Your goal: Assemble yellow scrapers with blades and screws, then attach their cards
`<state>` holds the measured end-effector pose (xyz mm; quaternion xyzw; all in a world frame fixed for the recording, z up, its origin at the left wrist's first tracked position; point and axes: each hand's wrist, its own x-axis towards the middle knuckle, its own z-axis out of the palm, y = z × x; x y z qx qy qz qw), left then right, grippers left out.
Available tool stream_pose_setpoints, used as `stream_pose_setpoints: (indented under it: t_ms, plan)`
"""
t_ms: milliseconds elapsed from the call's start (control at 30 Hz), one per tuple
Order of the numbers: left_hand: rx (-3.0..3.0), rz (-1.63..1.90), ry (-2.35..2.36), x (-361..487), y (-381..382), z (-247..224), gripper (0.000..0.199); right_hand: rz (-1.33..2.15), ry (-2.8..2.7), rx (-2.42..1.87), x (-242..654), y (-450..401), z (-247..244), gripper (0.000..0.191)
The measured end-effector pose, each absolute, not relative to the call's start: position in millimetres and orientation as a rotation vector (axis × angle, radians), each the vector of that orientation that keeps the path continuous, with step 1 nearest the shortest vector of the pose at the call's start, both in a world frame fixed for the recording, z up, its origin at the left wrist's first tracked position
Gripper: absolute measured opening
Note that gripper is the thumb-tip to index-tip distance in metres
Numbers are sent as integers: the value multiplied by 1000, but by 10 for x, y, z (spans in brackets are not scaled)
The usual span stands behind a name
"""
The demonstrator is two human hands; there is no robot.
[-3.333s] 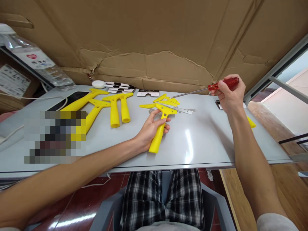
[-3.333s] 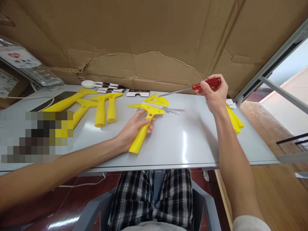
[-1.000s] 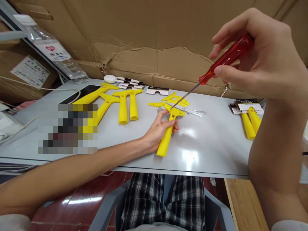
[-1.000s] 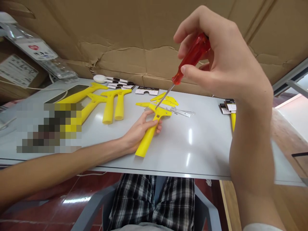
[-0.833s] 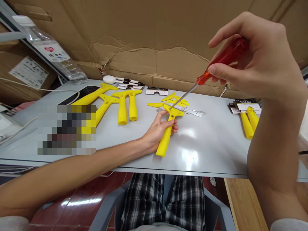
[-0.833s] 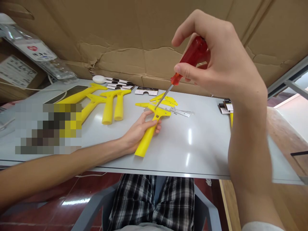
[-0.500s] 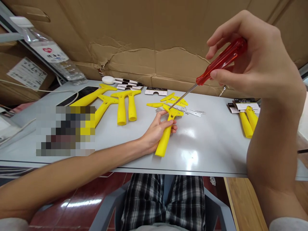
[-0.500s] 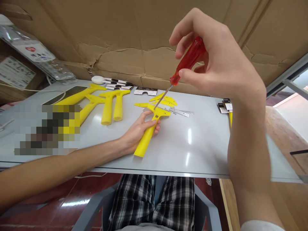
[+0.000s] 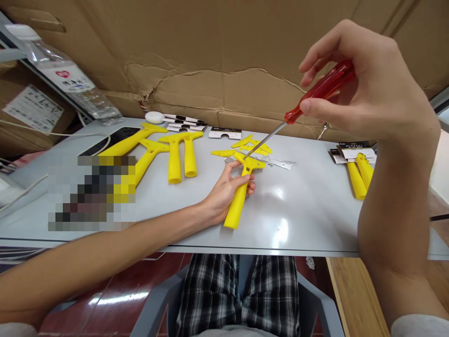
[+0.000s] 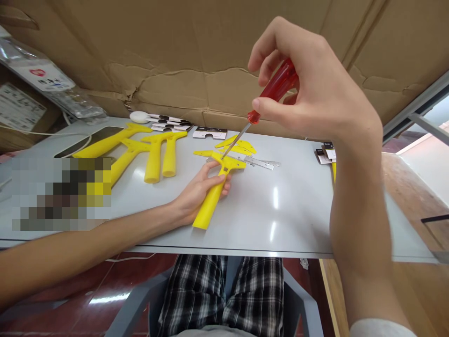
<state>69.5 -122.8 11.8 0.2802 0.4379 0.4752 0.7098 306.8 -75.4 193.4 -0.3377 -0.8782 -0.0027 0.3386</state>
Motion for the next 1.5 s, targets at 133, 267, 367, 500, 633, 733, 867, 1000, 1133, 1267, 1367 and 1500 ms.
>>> stream_pose_setpoints:
  t_ms: [133, 267, 367, 500, 633, 733, 867, 1000, 1133, 1267, 1367, 1500]
  plan:
    - [631, 1053, 962, 689, -1219, 101, 54, 95, -2331, -795, 3105, -752, 1937, 47]
    - [638, 1053, 955, 683, -1214, 86, 53, 77, -2285, -857, 3086, -772, 1943, 45]
    - [636, 1055, 941, 679, -1219, 78, 57, 44, -2236, -956, 3050, -782, 1944, 33]
    - [642, 1054, 939, 680, -1225, 83, 58, 1, -2234, -953, 3035, -785, 1946, 31]
    - [643, 1050, 961, 685, -1222, 97, 51, 53, -2297, -845, 3061, -785, 1940, 36]
    - [654, 1048, 959, 685, -1222, 100, 52, 80, -2286, -813, 3075, -777, 1934, 40]
    - [654, 1050, 961, 687, -1229, 103, 53, 3, -2224, -937, 3054, -786, 1944, 37]
    - [657, 1048, 963, 689, -1233, 107, 53, -26, -2194, -1007, 3020, -791, 1947, 31]
    - [644, 1051, 951, 680, -1228, 94, 56, 23, -2237, -931, 3038, -770, 1935, 35]
    - [638, 1053, 942, 675, -1227, 85, 57, 104, -2290, -851, 3069, -775, 1935, 42]
    - [634, 1054, 948, 683, -1228, 94, 55, 91, -2267, -883, 3070, -780, 1940, 39]
    - [632, 1059, 961, 693, -1227, 104, 53, 73, -2219, -984, 3052, -774, 1939, 25]
